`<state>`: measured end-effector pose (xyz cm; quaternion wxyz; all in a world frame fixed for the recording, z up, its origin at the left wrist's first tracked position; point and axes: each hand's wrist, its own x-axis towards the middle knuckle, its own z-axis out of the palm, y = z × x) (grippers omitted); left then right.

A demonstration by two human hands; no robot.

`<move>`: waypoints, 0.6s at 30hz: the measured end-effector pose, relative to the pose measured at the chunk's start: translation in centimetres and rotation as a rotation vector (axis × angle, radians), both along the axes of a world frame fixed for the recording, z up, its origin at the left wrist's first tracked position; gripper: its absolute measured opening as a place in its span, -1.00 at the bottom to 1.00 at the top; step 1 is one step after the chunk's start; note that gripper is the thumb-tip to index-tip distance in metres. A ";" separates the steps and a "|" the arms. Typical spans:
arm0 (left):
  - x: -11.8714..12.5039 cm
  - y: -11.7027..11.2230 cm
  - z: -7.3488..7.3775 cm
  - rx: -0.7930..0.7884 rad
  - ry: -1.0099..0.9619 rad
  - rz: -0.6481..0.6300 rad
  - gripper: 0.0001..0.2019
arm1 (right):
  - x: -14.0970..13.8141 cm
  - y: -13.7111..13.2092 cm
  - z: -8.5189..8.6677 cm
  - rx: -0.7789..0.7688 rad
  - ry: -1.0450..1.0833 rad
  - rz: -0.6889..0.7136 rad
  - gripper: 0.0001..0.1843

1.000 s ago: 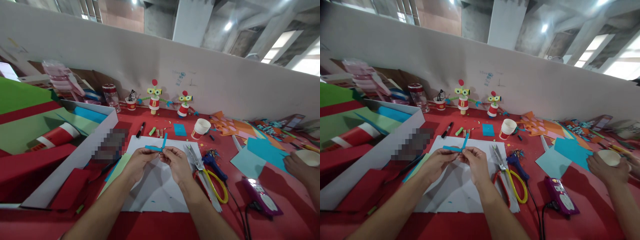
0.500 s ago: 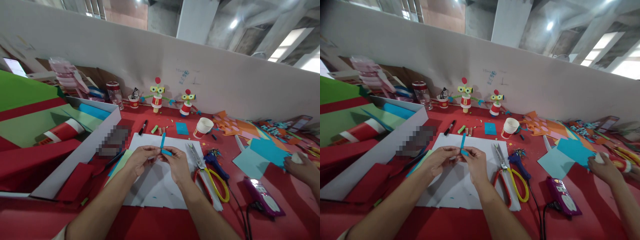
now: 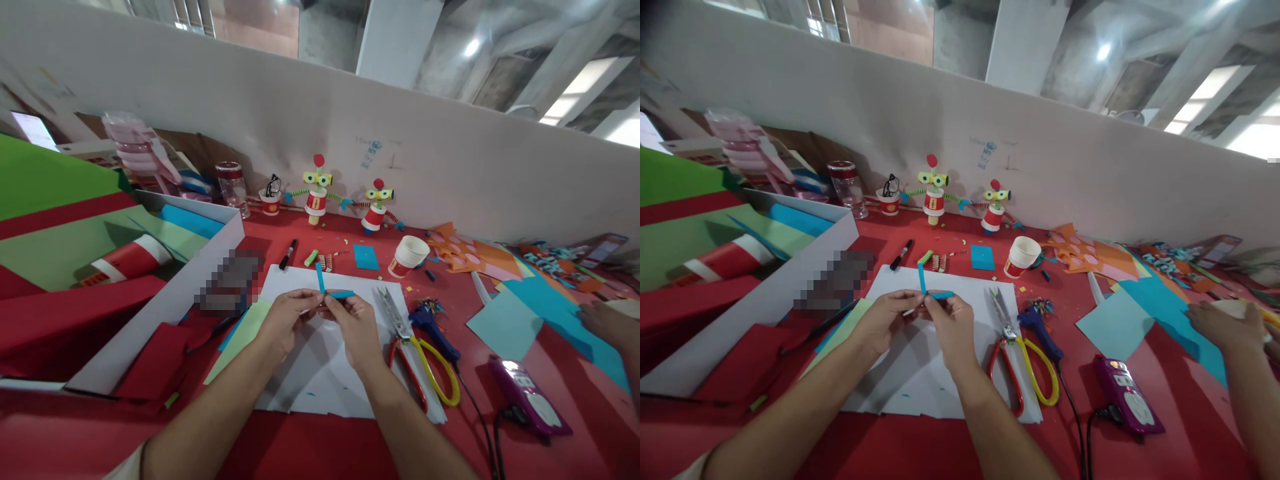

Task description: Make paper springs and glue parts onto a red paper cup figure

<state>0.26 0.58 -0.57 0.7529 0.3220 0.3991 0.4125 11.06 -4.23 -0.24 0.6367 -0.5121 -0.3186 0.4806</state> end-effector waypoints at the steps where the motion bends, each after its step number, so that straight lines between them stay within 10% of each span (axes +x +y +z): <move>1: 0.0 0.0 0.0 -0.031 -0.021 -0.009 -0.80 | 0.0 0.1 0.0 0.000 0.032 -0.005 -0.82; 18: -0.7 -0.2 1.0 0.063 0.111 -0.104 -0.79 | 2.0 0.4 0.8 -0.093 -0.198 0.097 -0.88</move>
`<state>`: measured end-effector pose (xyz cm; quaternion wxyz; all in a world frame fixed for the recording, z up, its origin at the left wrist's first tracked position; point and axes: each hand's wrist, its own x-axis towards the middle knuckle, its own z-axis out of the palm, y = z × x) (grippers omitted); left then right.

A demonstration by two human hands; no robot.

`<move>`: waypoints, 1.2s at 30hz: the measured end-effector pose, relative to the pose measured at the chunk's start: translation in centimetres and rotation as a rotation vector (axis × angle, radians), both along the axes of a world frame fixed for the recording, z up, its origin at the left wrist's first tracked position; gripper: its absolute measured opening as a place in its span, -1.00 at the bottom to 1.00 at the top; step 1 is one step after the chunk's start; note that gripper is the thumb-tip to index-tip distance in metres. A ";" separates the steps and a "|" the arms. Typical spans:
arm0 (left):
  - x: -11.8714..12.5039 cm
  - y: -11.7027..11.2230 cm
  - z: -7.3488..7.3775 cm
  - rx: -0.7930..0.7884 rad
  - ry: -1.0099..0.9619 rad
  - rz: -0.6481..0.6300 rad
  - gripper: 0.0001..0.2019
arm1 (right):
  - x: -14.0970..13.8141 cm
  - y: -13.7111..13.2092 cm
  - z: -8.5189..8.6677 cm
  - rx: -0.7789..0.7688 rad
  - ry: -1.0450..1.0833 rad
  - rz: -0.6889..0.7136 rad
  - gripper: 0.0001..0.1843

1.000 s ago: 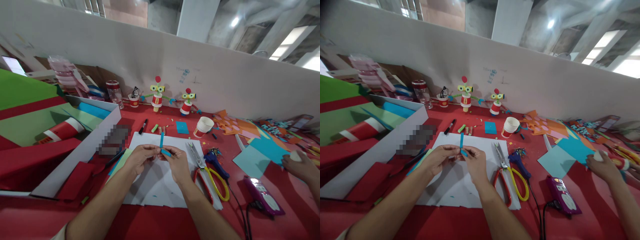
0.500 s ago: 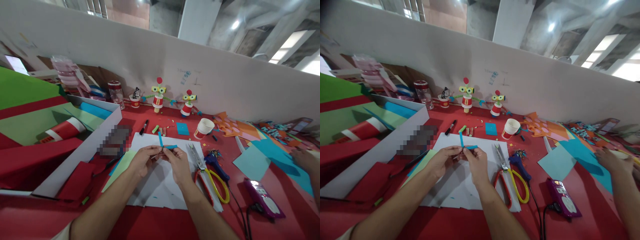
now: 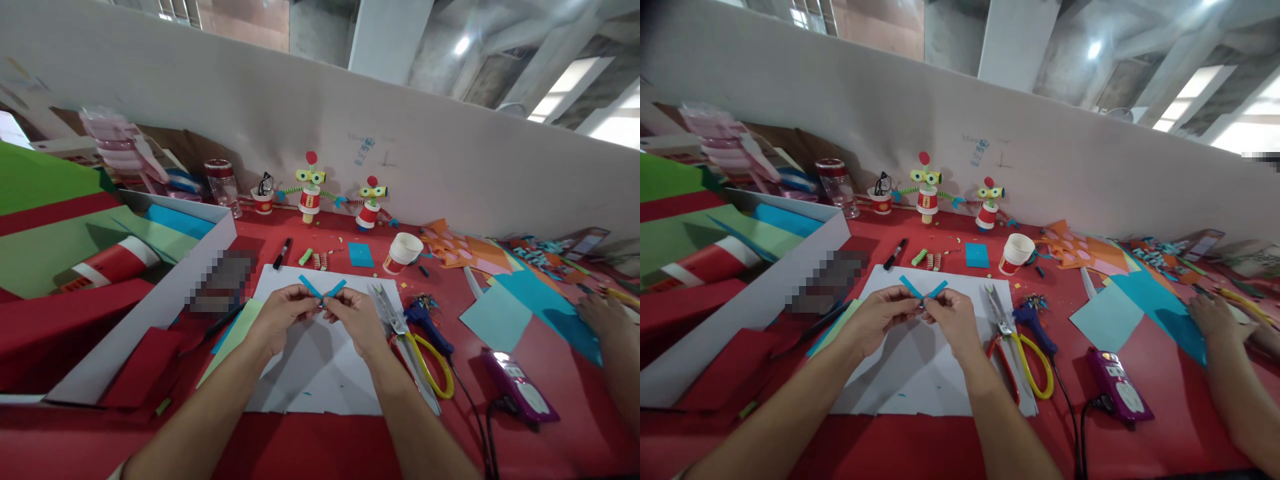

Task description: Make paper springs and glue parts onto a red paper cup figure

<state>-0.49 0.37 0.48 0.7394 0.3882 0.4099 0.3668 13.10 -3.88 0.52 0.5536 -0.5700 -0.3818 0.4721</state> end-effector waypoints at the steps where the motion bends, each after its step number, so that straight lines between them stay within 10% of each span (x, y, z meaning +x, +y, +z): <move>1: 0.1 0.0 0.0 0.007 0.004 -0.002 -0.80 | 0.1 0.0 0.1 0.007 -0.022 0.012 -0.89; 28: 0.8 -0.2 -1.0 0.148 -0.099 0.175 -0.83 | -0.9 0.1 -0.2 0.058 0.225 -0.074 -0.88; 36: 0.2 0.6 -0.9 -0.134 -0.237 0.004 -0.88 | -0.4 0.0 0.4 0.025 0.324 -0.010 -0.83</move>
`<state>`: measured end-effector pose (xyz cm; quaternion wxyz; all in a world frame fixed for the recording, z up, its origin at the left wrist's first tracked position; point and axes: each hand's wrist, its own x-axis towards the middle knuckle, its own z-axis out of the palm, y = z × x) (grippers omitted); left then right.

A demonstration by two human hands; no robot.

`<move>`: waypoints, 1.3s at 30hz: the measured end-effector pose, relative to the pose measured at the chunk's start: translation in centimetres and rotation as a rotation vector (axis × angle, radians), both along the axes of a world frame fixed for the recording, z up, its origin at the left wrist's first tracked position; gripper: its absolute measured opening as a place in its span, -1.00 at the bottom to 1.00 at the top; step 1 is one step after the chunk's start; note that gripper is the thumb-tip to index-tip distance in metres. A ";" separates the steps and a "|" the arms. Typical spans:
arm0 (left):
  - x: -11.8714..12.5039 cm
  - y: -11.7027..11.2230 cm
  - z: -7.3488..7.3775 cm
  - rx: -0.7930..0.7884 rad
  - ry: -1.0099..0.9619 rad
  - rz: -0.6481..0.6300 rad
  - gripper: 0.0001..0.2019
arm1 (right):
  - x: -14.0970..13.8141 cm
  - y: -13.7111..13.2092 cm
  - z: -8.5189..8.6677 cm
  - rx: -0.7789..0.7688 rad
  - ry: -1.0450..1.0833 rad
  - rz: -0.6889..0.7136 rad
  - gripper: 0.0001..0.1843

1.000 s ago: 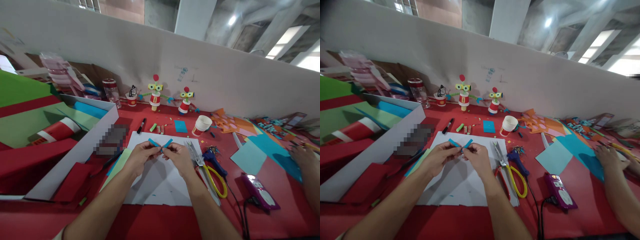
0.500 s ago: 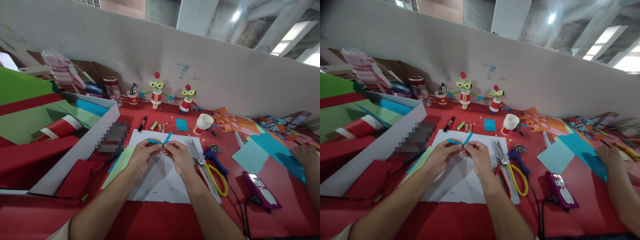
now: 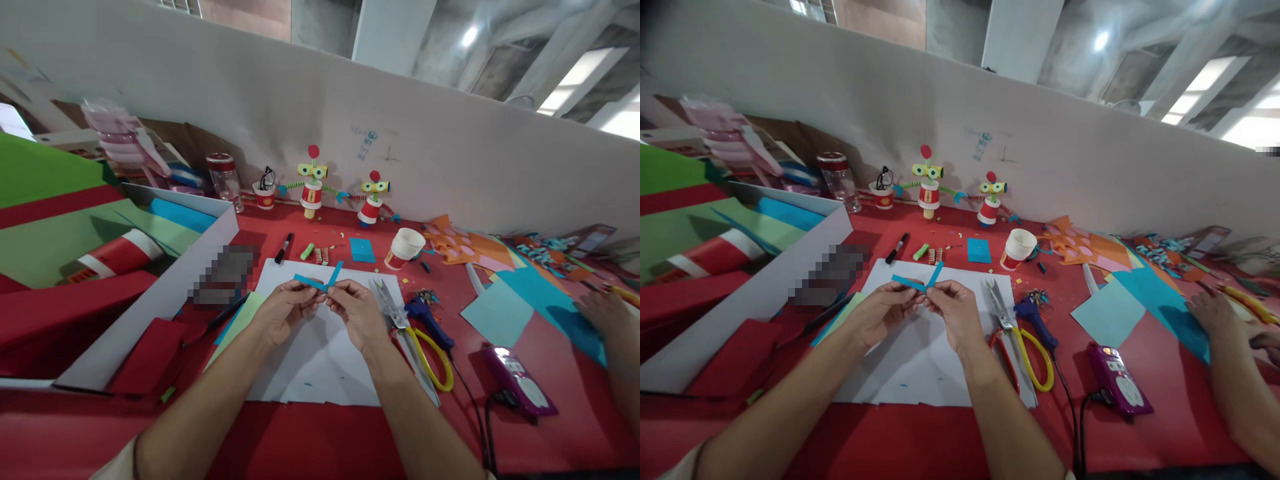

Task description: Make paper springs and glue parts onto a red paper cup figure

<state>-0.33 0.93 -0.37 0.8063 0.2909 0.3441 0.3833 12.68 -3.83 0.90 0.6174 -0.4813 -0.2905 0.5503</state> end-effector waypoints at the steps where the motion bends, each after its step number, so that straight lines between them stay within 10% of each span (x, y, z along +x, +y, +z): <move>1: 0.0 0.1 0.0 -0.026 0.009 -0.006 -0.89 | 0.0 0.0 0.0 0.001 -0.016 0.000 -0.82; 22: 0.2 0.0 -0.3 0.197 0.138 0.108 -0.72 | -0.4 -0.5 -0.7 0.105 -0.403 -0.005 -0.83; 30: 0.5 -0.1 -0.5 0.169 0.059 0.134 -0.72 | -1.0 -0.1 -0.8 -0.007 -0.088 -0.102 -0.84; 39: 0.2 -0.2 0.0 0.211 0.132 0.017 -0.78 | -0.8 0.0 -1.0 -0.005 -0.187 -0.129 -0.88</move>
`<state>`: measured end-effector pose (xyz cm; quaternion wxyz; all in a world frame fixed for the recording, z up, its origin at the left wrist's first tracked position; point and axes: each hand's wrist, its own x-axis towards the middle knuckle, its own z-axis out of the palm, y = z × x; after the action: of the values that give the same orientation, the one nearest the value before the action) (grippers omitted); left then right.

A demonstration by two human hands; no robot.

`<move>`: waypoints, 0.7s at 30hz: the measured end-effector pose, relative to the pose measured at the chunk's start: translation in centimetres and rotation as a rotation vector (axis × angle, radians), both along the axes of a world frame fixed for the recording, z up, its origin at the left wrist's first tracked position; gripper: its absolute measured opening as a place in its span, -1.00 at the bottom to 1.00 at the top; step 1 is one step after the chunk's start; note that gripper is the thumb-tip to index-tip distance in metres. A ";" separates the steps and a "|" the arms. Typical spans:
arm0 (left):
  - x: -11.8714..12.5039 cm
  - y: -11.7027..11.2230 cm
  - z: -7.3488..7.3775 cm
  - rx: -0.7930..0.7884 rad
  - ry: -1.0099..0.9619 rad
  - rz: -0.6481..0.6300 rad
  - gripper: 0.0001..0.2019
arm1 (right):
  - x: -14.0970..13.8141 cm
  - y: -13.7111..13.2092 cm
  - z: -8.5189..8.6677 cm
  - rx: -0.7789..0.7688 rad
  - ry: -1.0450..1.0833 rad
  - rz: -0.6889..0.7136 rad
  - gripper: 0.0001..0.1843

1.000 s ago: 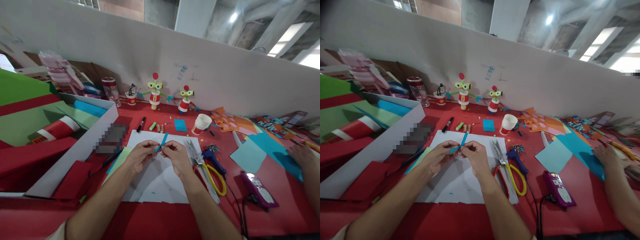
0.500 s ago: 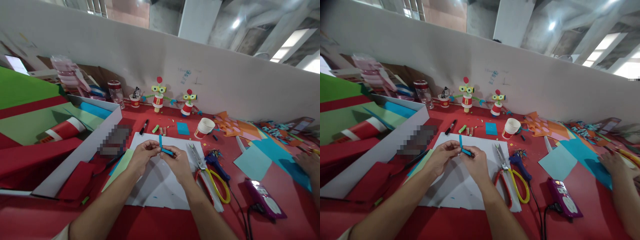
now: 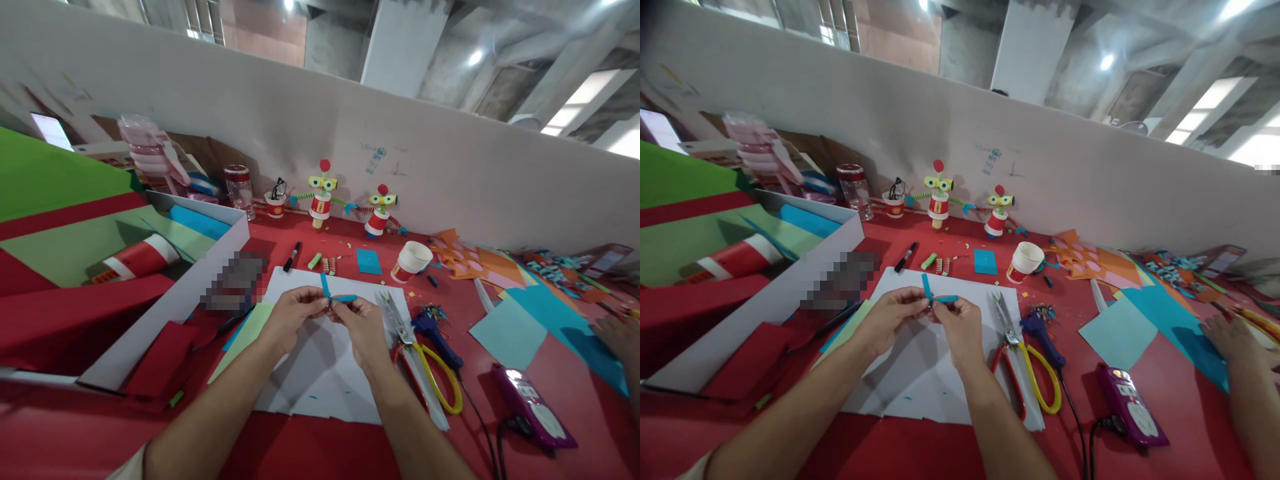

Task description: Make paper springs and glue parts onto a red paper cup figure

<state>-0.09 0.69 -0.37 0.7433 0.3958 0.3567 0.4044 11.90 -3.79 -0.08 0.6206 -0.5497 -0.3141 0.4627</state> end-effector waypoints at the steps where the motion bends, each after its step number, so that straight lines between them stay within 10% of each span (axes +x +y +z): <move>1: 0.0 0.0 0.0 0.031 0.035 -0.010 -0.80 | 0.0 0.0 -0.1 -0.003 -0.016 0.010 -0.88; 21: -0.1 0.1 0.0 0.113 0.128 0.026 -0.75 | -0.4 -0.2 -0.2 0.036 0.016 0.030 -0.81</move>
<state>-0.15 0.78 -0.39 0.6903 0.4577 0.3849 0.4074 11.52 -4.01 -0.30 0.6258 -0.5297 -0.3256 0.4708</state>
